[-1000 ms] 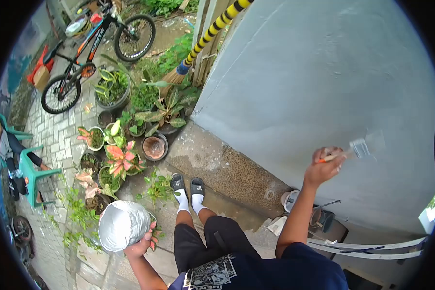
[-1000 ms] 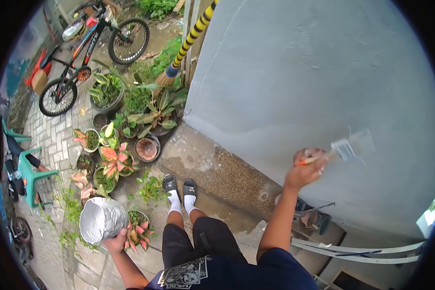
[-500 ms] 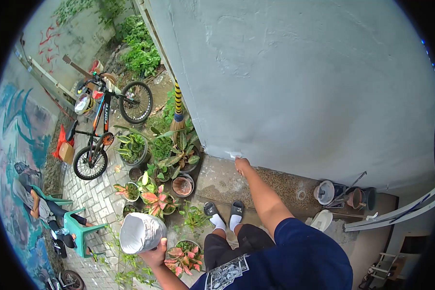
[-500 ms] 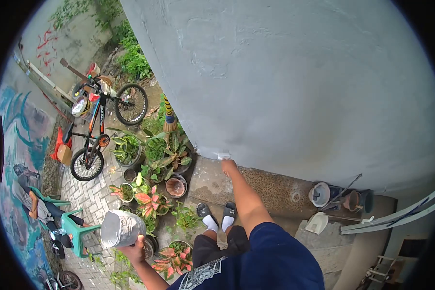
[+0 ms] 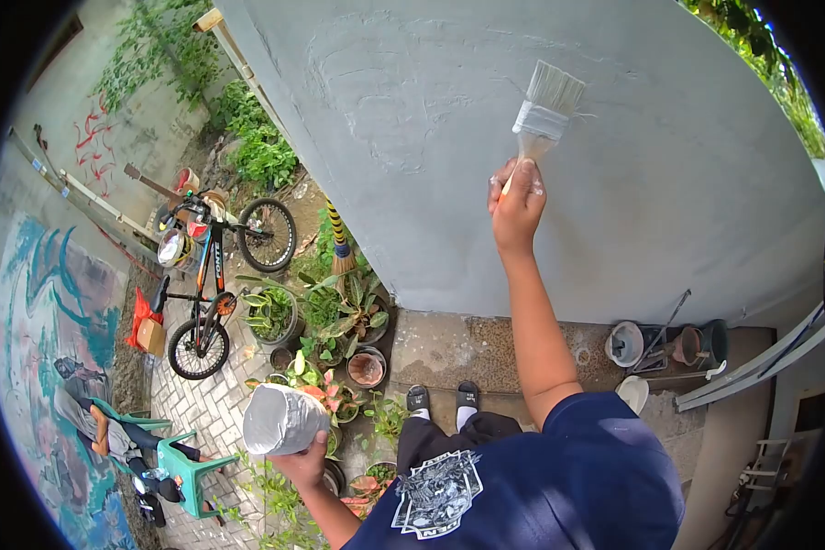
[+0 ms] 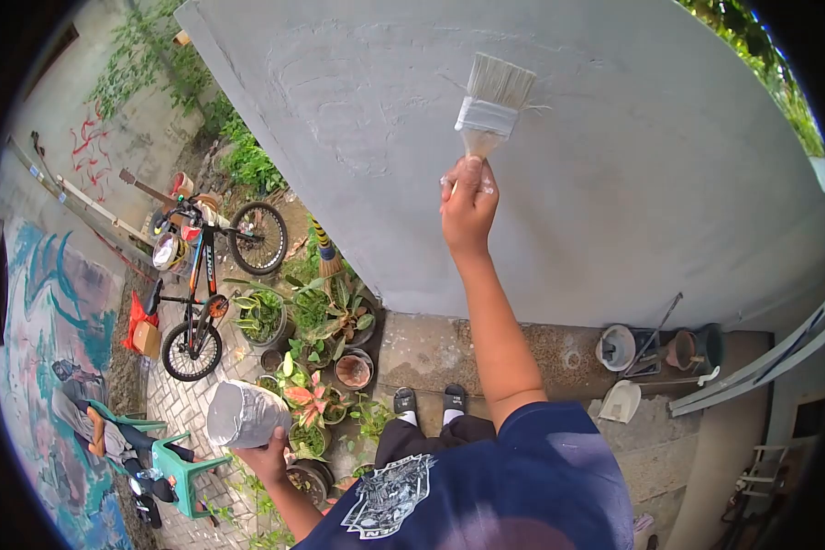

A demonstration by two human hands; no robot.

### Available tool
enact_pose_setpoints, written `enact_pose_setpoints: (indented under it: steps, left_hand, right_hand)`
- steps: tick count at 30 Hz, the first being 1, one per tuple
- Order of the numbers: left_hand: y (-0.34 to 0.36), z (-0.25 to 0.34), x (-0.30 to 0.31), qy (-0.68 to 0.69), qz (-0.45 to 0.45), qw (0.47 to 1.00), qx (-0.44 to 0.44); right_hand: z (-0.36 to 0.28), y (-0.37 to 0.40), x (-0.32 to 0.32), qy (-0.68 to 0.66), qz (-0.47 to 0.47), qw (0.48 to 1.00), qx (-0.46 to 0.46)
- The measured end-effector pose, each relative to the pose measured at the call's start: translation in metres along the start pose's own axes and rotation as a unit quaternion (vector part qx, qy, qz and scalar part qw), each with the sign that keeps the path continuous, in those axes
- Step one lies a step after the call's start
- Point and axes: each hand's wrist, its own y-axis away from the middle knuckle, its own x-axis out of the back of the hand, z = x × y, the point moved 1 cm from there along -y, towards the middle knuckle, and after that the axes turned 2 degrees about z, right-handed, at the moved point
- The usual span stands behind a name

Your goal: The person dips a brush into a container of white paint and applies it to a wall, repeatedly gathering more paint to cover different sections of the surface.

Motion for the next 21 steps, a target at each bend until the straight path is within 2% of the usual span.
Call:
enact_pose_setpoints:
  steps: [2, 3, 4, 6, 7, 8, 9, 10, 13, 14, 15, 17, 18, 19, 20, 21]
  left_hand:
    - [-0.011, 0.001, -0.002, 0.005, -0.006, 1.0, -0.019]
    - [-0.019, 0.001, -0.005, 0.009, 0.001, 0.999, -0.038]
    - [-0.028, 0.0, -0.005, 0.014, -0.018, 1.0, -0.013]
    - [-0.045, 0.005, -0.007, 0.013, -0.04, 0.999, -0.021]
    - [-0.056, 0.006, -0.011, 0.014, -0.05, 0.998, -0.03]
    - [-0.065, 0.005, -0.01, 0.013, -0.061, 0.997, -0.043]
    - [-0.071, 0.009, -0.01, 0.014, -0.068, 0.997, -0.045]
    - [-0.078, 0.017, -0.012, 0.004, -0.082, 0.996, -0.038]
    - [-0.106, 0.016, -0.02, 0.036, -0.095, 0.992, -0.075]
    - [-0.115, 0.009, -0.018, 0.014, -0.104, 0.992, -0.069]
    - [-0.124, 0.007, -0.018, 0.003, -0.119, 0.991, -0.066]
    - [-0.141, 0.011, -0.029, 0.009, -0.168, 0.985, -0.042]
    - [-0.148, 0.01, -0.035, 0.023, -0.16, 0.984, -0.069]
    - [-0.151, 0.011, -0.043, 0.039, -0.149, 0.984, -0.095]
    - [-0.152, 0.021, -0.054, 0.041, -0.141, 0.986, -0.084]
    - [-0.161, 0.017, -0.058, 0.032, -0.169, 0.982, -0.083]
  right_hand:
    - [0.015, -0.015, 0.008, 0.072, 0.052, 0.996, 0.016]
    - [0.046, -0.012, 0.021, 0.197, 0.034, 0.98, 0.005]
    - [0.091, 0.001, 0.04, 0.318, 0.015, 0.948, -0.012]
    - [0.161, 0.063, 0.067, 0.432, 0.023, 0.898, -0.084]
    - [0.186, 0.094, 0.083, 0.462, -0.004, 0.865, -0.198]
    - [0.22, 0.125, 0.108, 0.493, -0.024, 0.826, -0.27]
    - [0.275, 0.156, 0.139, 0.505, -0.027, 0.761, -0.407]
    - [0.29, 0.179, 0.152, 0.469, 0.032, 0.724, -0.506]
    - [0.255, 0.167, 0.134, 0.463, 0.011, 0.757, -0.461]
    - [0.253, 0.146, 0.129, 0.471, -0.02, 0.782, -0.408]
    - [0.154, 0.078, 0.077, 0.3, 0.034, 0.856, -0.42]
    - [0.089, 0.051, 0.041, 0.202, 0.038, 0.936, -0.286]
    - [0.054, 0.042, 0.024, 0.204, 0.046, 0.937, -0.279]
    - [0.016, 0.032, 0.009, 0.199, 0.059, 0.963, -0.17]
    - [-0.019, 0.022, -0.001, 0.194, 0.068, 0.977, -0.061]
    - [-0.043, 0.01, -0.006, 0.126, 0.07, 0.986, -0.079]
